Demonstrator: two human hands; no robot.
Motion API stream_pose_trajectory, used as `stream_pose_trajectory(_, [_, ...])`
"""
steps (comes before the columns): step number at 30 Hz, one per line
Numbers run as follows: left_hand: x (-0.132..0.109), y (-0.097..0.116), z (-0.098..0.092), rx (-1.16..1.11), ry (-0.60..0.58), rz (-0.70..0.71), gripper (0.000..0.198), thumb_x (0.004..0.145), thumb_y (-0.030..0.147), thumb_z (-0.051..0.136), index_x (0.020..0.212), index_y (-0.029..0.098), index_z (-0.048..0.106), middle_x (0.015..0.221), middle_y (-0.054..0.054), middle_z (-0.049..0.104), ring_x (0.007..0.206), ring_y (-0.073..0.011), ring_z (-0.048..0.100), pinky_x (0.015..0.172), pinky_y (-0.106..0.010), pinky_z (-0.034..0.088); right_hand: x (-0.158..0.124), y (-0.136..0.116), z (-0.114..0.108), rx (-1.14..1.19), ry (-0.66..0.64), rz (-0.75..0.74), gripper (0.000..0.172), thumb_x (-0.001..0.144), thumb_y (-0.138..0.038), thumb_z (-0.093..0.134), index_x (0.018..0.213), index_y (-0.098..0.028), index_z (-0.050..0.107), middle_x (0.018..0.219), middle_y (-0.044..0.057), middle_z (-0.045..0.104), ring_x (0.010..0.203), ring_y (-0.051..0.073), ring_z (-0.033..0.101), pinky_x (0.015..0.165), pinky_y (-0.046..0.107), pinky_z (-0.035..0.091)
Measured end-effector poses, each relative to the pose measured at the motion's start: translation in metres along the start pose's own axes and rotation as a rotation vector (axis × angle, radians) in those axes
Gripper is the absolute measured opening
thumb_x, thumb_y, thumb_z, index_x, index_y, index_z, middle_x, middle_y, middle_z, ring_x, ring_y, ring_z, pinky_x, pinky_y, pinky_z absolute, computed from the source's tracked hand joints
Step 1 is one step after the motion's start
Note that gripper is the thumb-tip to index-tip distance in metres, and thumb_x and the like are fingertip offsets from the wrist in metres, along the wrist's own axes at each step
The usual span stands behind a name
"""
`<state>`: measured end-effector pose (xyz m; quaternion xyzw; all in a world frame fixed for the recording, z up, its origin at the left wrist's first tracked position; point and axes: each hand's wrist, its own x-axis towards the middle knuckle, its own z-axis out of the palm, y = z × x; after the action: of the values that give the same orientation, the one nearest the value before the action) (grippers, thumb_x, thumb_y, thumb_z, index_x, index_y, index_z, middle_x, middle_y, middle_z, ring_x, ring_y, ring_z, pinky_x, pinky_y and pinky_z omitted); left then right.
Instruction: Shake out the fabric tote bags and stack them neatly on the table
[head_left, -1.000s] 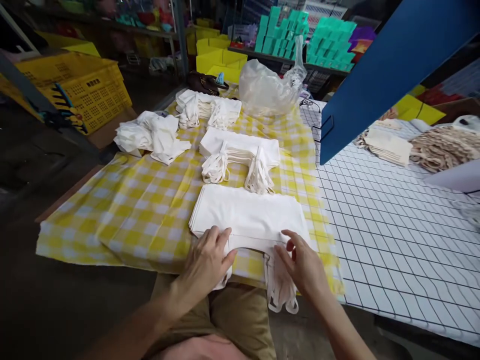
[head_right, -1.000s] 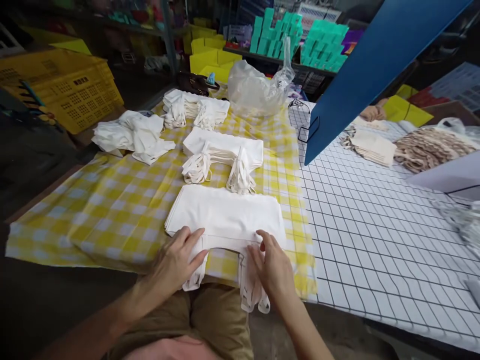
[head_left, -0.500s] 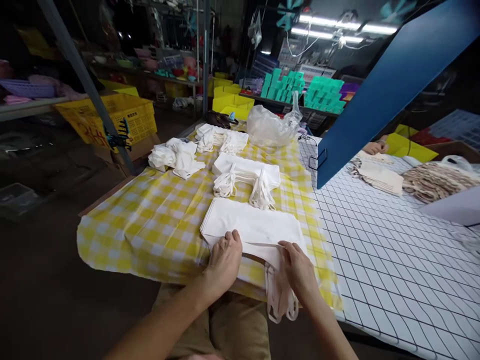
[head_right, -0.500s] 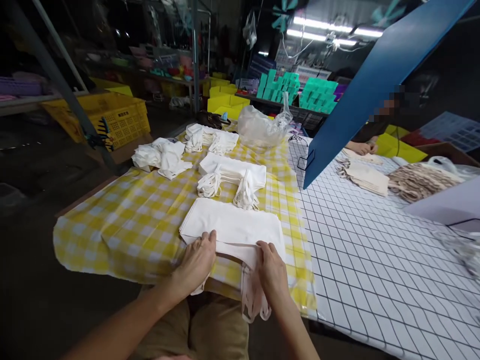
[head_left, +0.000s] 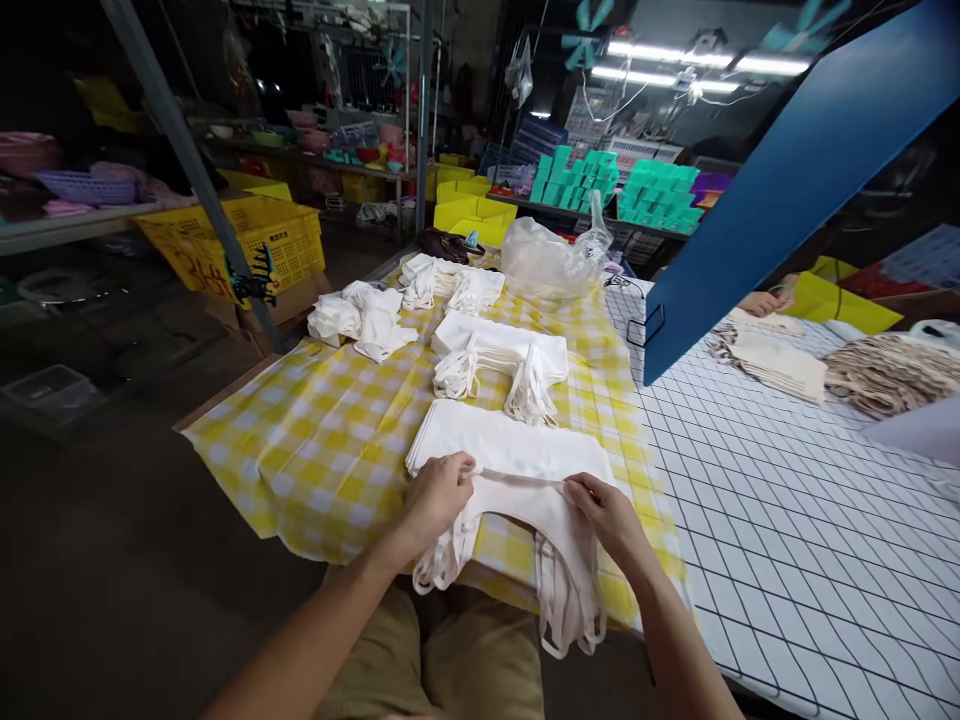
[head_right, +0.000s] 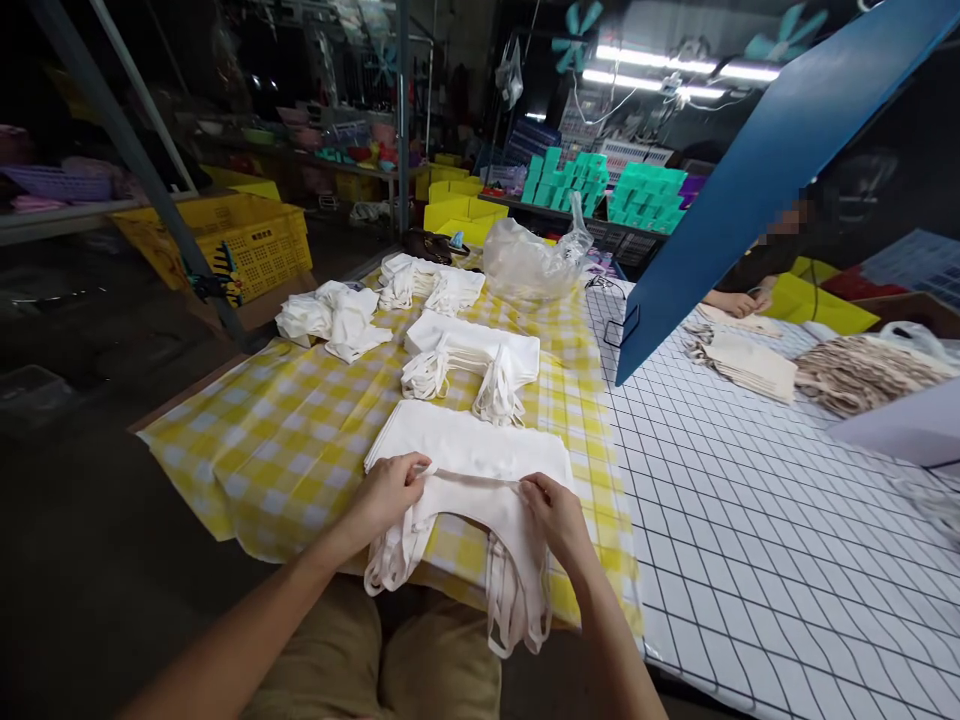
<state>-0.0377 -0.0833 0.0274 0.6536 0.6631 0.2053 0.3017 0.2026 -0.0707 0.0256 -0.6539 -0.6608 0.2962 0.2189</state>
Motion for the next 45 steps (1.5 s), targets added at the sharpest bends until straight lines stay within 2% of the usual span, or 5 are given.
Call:
stream_pose_trajectory(6, [0.02,-0.001,-0.015,-0.337,-0.167,-0.038,0.04,0.073,0.017,0.051,0.112,0.018,0.06,0.049,0.005,0.056,0.037,-0.0092,0.047,0.043,-0.019,0.035,0.006,0.001,-0.004,0.142,-0.094,0.067,0.032,0.074,-0.05,0.046,0.066,-0.02,0.053,0.054,-0.003,0.045,0.052,0.013,0.041,0.05,0.025,0.03])
stream_pose_trajectory(12, [0.051,-0.004,-0.021,-0.151,-0.114,0.109,0.019,0.068,0.027,0.062,0.082,0.019,0.072,0.082,-0.004,0.071,0.078,-0.017,0.062,0.073,-0.023,0.044,0.016,0.007,-0.005,0.224,-0.154,0.107,0.03,0.074,-0.048,0.05,0.069,-0.019,0.054,0.055,-0.004,0.042,0.05,0.01,0.035,0.047,0.023,0.027])
stream_pose_trajectory(17, [0.065,-0.016,-0.016,-0.14,-0.212,0.142,0.032,0.065,0.028,0.064,0.094,0.019,0.07,0.097,-0.005,0.069,0.091,-0.0189,0.061,0.076,-0.022,0.044,0.02,0.011,-0.004,0.263,-0.179,0.141,0.034,0.072,-0.052,0.053,0.07,-0.018,0.054,0.054,-0.006,0.038,0.047,0.008,0.03,0.045,0.023,0.022])
stream_pose_trajectory(28, [0.067,-0.017,-0.023,-0.306,-0.327,0.022,0.026,0.073,0.032,0.052,0.079,0.014,0.07,0.03,0.008,0.036,0.029,-0.0081,0.036,0.037,-0.018,0.026,0.014,0.01,-0.004,0.326,-0.157,0.174,0.036,0.076,-0.054,0.049,0.072,-0.018,0.053,0.057,-0.005,0.039,0.047,0.008,0.035,0.045,0.023,0.026])
stream_pose_trajectory(45, [-0.043,-0.038,-0.049,-0.988,-0.25,-0.125,0.051,0.073,0.032,0.059,0.117,0.012,0.045,0.058,0.006,0.051,0.052,-0.0078,0.05,0.055,-0.021,0.04,-0.051,0.004,-0.011,0.462,0.046,0.257,0.048,0.065,-0.05,0.067,0.102,-0.022,0.055,0.061,-0.003,0.042,0.058,0.012,0.043,0.05,0.022,0.038])
